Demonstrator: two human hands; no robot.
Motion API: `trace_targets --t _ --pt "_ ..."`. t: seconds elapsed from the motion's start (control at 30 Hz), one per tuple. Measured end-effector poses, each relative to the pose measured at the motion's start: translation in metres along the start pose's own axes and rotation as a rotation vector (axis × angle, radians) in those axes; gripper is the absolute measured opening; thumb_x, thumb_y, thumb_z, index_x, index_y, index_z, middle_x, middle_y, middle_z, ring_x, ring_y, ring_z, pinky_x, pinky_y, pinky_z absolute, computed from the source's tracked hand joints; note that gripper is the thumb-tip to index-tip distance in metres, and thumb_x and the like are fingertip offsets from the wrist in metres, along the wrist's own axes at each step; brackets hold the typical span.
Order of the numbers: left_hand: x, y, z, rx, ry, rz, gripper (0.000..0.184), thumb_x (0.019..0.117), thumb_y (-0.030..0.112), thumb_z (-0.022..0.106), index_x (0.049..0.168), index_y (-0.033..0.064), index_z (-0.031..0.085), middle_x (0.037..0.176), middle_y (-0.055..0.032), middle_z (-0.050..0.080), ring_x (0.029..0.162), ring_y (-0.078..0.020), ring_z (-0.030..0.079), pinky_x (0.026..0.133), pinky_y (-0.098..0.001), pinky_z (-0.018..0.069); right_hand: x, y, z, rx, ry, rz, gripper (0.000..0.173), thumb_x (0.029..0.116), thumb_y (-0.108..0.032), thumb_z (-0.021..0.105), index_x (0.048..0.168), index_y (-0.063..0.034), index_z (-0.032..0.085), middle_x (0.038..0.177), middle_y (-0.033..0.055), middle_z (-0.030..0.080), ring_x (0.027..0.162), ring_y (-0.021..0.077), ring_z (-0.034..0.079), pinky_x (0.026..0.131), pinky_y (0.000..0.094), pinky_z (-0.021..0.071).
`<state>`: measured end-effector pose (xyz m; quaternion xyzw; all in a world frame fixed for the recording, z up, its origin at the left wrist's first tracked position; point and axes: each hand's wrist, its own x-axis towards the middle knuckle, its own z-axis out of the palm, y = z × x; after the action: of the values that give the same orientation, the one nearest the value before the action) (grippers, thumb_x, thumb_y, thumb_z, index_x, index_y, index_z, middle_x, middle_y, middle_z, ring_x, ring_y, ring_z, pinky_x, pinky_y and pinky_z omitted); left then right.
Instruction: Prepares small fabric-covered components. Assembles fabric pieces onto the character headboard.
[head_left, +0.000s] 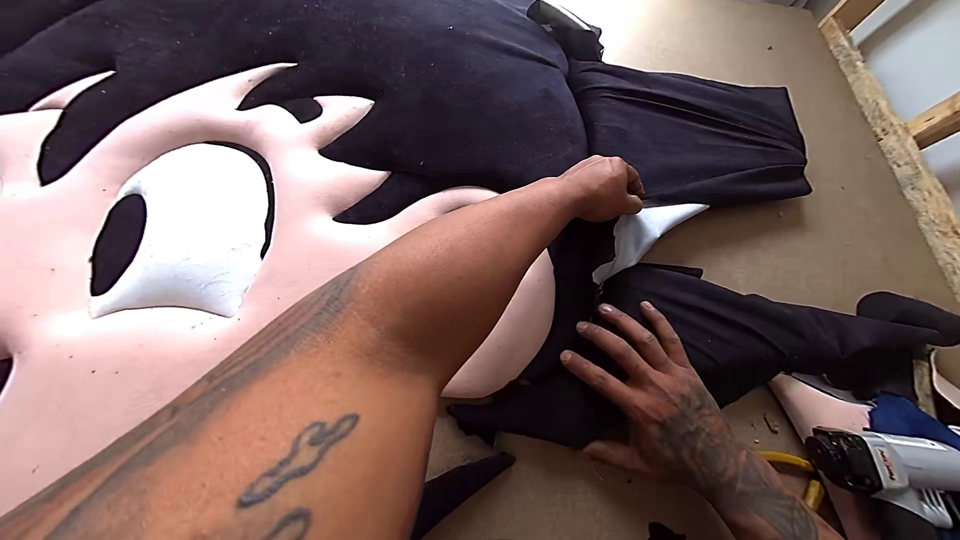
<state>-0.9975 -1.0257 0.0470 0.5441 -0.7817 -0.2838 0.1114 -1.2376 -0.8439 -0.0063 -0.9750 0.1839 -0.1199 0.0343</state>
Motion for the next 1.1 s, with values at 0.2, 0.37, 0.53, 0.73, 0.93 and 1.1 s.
trace_targets --t 0.2,0.37,0.53,0.73,0.93,1.1 --pt "-0.001 -0.004 0.002 -0.025 0.030 0.043 0.026 0.0989 0.032 0.059 0.113 0.0176 0.076 0.095 -0.0022 0.074 0.094 -0.0191 0.070 0.083 -0.0487 0.0545 0.002 0.001 -0.007 0.022 0.035 0.051 0.085 0.0717 -0.087 0.062 0.141 -0.0376 0.061 0.152 0.0049 0.053 0.151 0.0344 0.035 0.122 0.0710 0.0189" --pt "-0.002 -0.008 0.006 -0.065 0.051 0.044 0.027 0.0977 0.033 0.060 0.113 0.0184 0.076 0.095 -0.0007 0.074 0.093 -0.0173 0.069 0.083 -0.0471 0.0546 0.004 -0.006 -0.008 0.081 0.007 0.149 0.082 0.0671 -0.084 0.068 0.137 -0.0424 0.064 0.151 0.0018 0.055 0.151 0.0327 0.035 0.122 0.0725 0.0170" --pt "-0.002 -0.011 0.006 -0.075 0.051 0.055 0.025 0.0975 0.034 0.060 0.111 0.0196 0.077 0.095 0.0007 0.075 0.094 -0.0163 0.069 0.083 -0.0465 0.0544 0.002 -0.009 -0.002 0.119 0.025 0.167 0.078 0.0661 -0.082 0.071 0.136 -0.0474 0.063 0.153 0.0014 0.053 0.152 0.0355 0.032 0.120 0.0755 0.0132" --pt "-0.002 -0.012 0.011 -0.074 0.070 0.054 0.025 0.0966 0.034 0.061 0.109 0.0193 0.077 0.091 0.0010 0.074 0.090 -0.0162 0.069 0.080 -0.0465 0.0543 0.005 -0.012 0.000 0.147 0.014 0.202 0.078 0.0613 -0.082 0.074 0.132 -0.0497 0.066 0.152 -0.0007 0.054 0.151 0.0329 0.033 0.121 0.0748 0.0109" --pt "-0.007 -0.014 0.030 0.077 0.269 0.247 0.026 0.0935 0.027 0.060 0.108 0.0136 0.076 0.097 -0.0054 0.072 0.097 -0.0217 0.069 0.086 -0.0451 0.0557 -0.005 0.000 -0.001 0.226 0.111 0.106 0.076 0.0740 -0.078 0.071 0.139 -0.0406 0.062 0.154 0.0034 0.052 0.151 0.0309 0.037 0.124 0.0682 0.0231" --pt "-0.011 -0.015 0.054 0.261 0.462 0.239 0.028 0.0939 0.033 0.054 0.107 0.0219 0.076 0.099 -0.0017 0.067 0.104 -0.0222 0.060 0.092 -0.0456 0.0419 -0.012 -0.005 0.004 0.256 0.158 0.109 0.059 0.0765 -0.070 0.077 0.126 -0.0394 0.071 0.143 0.0020 0.061 0.145 0.0298 0.044 0.123 0.0680 0.0263"
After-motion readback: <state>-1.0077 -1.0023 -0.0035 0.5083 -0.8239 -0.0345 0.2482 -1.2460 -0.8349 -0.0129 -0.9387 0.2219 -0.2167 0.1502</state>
